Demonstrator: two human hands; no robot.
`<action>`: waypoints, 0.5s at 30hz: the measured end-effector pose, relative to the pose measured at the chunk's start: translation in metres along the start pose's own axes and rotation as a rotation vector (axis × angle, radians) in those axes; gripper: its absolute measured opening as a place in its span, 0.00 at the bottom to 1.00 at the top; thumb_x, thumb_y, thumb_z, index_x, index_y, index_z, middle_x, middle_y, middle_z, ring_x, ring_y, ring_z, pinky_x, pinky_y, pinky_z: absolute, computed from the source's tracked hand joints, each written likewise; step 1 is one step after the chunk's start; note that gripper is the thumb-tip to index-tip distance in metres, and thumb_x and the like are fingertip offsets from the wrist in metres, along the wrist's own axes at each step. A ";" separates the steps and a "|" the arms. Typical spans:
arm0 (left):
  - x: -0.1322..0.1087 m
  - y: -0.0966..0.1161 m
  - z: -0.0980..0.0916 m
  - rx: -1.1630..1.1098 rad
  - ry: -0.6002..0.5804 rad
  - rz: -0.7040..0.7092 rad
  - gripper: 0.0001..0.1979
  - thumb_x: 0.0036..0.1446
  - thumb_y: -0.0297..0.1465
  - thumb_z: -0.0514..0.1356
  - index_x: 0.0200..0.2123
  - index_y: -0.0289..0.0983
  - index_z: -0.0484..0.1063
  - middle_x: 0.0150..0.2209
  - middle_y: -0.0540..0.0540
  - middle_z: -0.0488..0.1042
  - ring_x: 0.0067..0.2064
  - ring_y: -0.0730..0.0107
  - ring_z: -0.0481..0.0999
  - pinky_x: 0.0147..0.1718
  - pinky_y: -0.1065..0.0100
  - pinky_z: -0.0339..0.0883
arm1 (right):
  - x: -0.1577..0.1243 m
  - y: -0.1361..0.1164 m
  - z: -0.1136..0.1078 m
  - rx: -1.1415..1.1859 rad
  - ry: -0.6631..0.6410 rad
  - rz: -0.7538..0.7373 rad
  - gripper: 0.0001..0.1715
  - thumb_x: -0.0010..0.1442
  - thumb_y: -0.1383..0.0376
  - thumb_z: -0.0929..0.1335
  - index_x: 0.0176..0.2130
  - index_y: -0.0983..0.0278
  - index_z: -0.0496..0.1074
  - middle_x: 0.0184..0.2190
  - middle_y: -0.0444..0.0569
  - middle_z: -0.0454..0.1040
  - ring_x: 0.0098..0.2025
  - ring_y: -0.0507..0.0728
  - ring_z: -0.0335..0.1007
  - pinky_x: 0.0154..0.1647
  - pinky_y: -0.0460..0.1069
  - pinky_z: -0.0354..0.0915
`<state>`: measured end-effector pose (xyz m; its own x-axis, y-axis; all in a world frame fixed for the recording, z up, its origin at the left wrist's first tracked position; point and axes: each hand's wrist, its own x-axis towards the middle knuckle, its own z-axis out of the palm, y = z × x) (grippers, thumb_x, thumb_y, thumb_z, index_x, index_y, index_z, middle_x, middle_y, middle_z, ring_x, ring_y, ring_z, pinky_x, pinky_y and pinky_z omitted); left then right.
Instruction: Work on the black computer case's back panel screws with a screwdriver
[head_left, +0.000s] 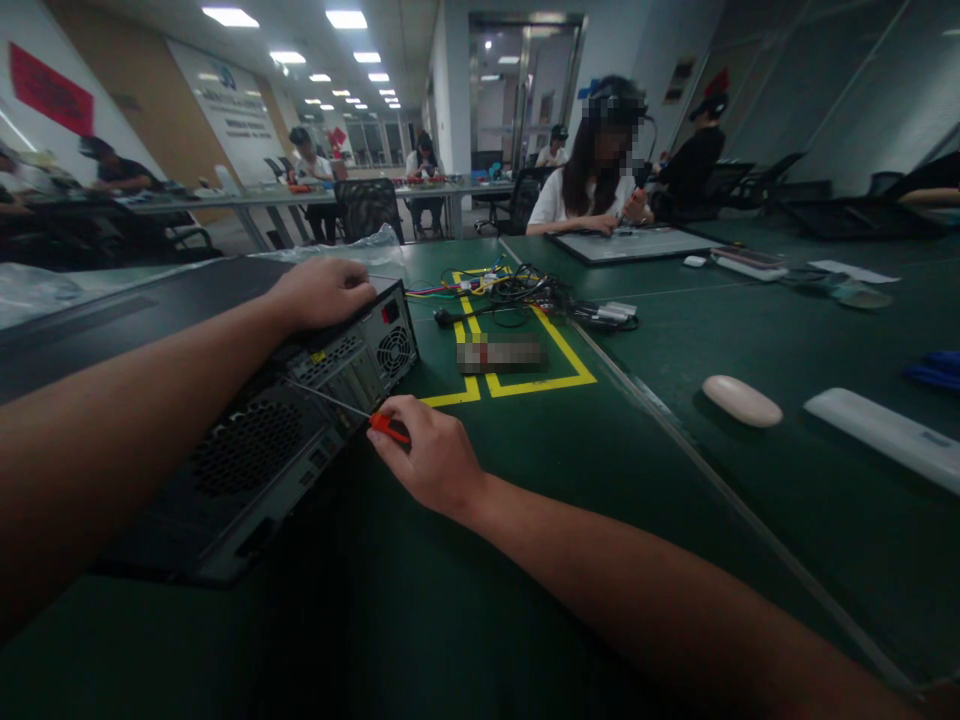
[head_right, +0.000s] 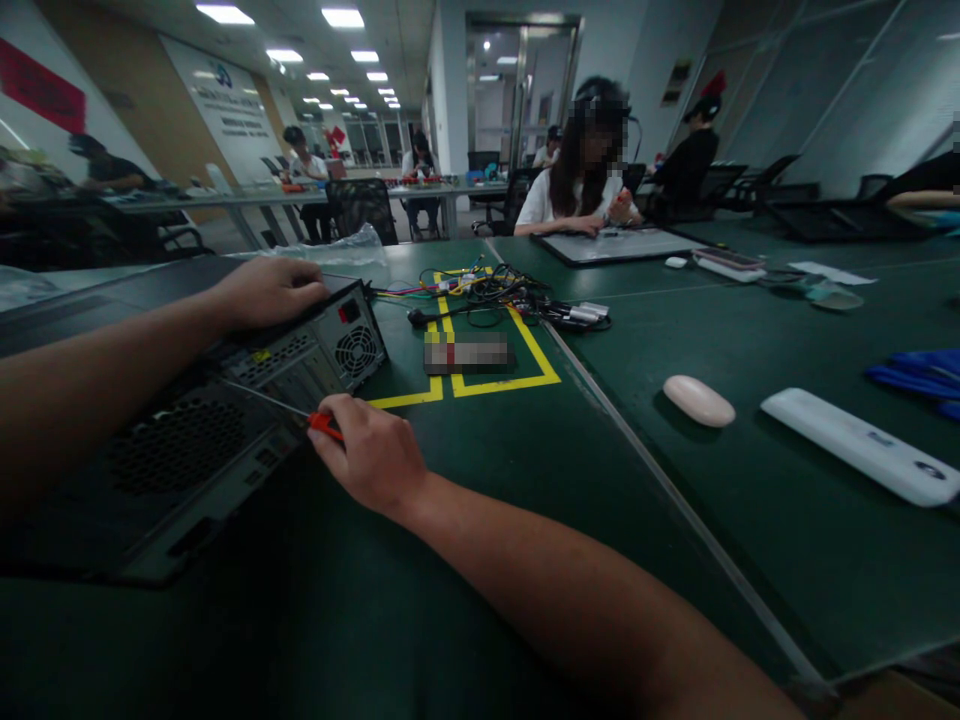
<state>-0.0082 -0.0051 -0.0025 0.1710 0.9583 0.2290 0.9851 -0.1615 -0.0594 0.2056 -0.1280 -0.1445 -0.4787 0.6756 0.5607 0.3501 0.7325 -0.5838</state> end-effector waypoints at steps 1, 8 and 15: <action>0.000 0.000 0.000 -0.001 0.000 0.000 0.21 0.64 0.44 0.49 0.38 0.37 0.76 0.35 0.40 0.76 0.37 0.59 0.72 0.36 0.60 0.60 | 0.000 0.000 0.000 -0.002 -0.002 -0.001 0.15 0.73 0.53 0.65 0.52 0.61 0.69 0.45 0.50 0.81 0.46 0.57 0.80 0.47 0.51 0.71; 0.000 0.001 0.001 -0.005 -0.009 -0.008 0.22 0.63 0.43 0.48 0.40 0.36 0.77 0.36 0.39 0.76 0.37 0.57 0.72 0.36 0.59 0.61 | 0.001 0.000 0.000 -0.013 -0.006 0.007 0.16 0.74 0.53 0.65 0.52 0.61 0.68 0.45 0.51 0.81 0.46 0.58 0.80 0.46 0.52 0.71; -0.001 0.002 0.001 -0.005 -0.001 -0.020 0.23 0.62 0.44 0.48 0.39 0.36 0.78 0.35 0.39 0.75 0.36 0.57 0.70 0.36 0.58 0.59 | 0.000 -0.001 -0.001 -0.004 -0.014 0.012 0.15 0.73 0.54 0.65 0.52 0.60 0.68 0.45 0.50 0.81 0.46 0.57 0.80 0.47 0.52 0.71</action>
<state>-0.0062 -0.0057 -0.0039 0.1508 0.9616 0.2292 0.9885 -0.1432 -0.0495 0.2055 -0.1287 -0.1433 -0.4858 0.6834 0.5449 0.3593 0.7245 -0.5883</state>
